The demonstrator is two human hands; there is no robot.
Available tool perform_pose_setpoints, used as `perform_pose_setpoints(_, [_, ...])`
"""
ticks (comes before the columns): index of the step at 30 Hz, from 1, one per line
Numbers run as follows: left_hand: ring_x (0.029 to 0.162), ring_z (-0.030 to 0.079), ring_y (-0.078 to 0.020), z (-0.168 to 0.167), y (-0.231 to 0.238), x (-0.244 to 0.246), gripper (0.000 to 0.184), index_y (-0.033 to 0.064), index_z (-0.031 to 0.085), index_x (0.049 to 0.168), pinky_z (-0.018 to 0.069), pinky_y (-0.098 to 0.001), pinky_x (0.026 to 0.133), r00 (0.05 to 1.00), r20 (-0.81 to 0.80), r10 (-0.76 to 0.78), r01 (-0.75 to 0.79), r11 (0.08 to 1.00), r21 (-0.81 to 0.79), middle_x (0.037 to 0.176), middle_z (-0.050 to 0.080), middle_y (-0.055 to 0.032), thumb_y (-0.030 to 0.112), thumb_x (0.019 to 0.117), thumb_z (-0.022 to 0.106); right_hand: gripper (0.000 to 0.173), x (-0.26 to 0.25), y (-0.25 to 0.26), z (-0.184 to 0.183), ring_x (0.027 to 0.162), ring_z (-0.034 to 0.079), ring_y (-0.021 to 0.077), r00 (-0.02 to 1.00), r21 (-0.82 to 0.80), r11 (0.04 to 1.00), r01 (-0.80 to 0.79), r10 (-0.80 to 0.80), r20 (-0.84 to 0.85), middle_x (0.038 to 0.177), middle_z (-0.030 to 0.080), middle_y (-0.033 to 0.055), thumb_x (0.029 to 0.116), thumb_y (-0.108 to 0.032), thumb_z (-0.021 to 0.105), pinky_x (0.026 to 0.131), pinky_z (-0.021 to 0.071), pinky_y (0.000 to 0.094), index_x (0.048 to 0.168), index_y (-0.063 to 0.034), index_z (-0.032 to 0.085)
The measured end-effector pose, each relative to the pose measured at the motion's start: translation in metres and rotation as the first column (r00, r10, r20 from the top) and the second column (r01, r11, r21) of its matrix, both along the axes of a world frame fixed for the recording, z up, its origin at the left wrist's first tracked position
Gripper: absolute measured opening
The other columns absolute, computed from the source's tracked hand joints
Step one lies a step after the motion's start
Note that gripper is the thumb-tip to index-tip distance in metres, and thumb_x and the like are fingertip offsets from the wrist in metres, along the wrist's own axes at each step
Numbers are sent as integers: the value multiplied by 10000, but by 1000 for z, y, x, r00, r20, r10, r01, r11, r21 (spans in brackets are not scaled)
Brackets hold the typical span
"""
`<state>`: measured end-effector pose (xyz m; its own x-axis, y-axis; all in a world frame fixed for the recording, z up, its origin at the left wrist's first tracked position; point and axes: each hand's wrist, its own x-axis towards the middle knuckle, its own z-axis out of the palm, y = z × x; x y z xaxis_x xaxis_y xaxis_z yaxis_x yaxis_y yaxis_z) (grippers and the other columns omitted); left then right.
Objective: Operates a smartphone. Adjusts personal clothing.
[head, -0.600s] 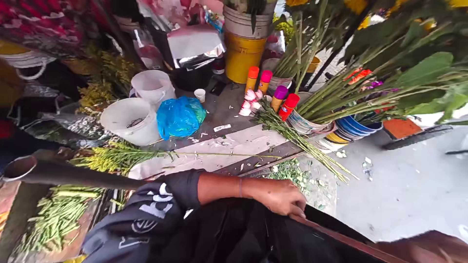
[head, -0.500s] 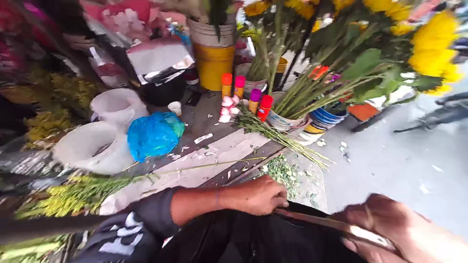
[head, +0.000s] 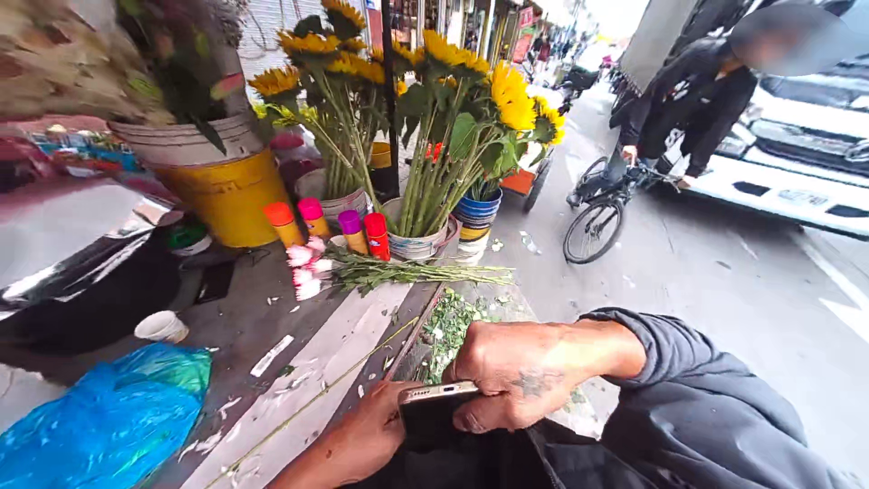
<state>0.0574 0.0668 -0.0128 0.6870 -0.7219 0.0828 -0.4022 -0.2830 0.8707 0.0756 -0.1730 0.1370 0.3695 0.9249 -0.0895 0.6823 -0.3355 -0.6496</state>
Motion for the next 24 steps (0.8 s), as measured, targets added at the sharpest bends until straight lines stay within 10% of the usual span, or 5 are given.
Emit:
perform_pose_setpoints(10, [962, 655, 64, -5, 2, -6, 183, 79, 746, 1078, 543, -183, 891, 977, -142, -161, 124, 963, -241, 1000, 746, 63, 151, 914, 709, 242, -14, 12, -6, 488, 512, 115, 1000, 51, 999, 9, -10, 25, 551, 527, 58, 925, -161, 667, 461, 374, 293, 754, 10, 658])
perform_pose_setpoints(16, [836, 587, 1, 14, -24, 24, 189, -90, 664, 984, 491, -211, 790, 746, -403, -531, 484, 847, -219, 882, 661, -44, 79, 902, 644, 231, -28, 6, -8, 528, 544, 146, 998, 74, 996, 43, -45, 38, 581, 552, 82, 923, -163, 659, 495, 400, 318, 780, 18, 666])
perform_pose_setpoints(24, [717, 588, 47, 1, -83, 37, 223, 93, 683, 992, 504, -177, 675, 798, -458, -392, 308, 918, -249, 814, 645, 96, 298, 1006, 596, 227, -27, -43, -15, 581, 609, 241, 994, -160, 985, 67, -52, 97, 627, 594, 114, 927, -189, 671, 538, 462, 429, 791, -7, 676])
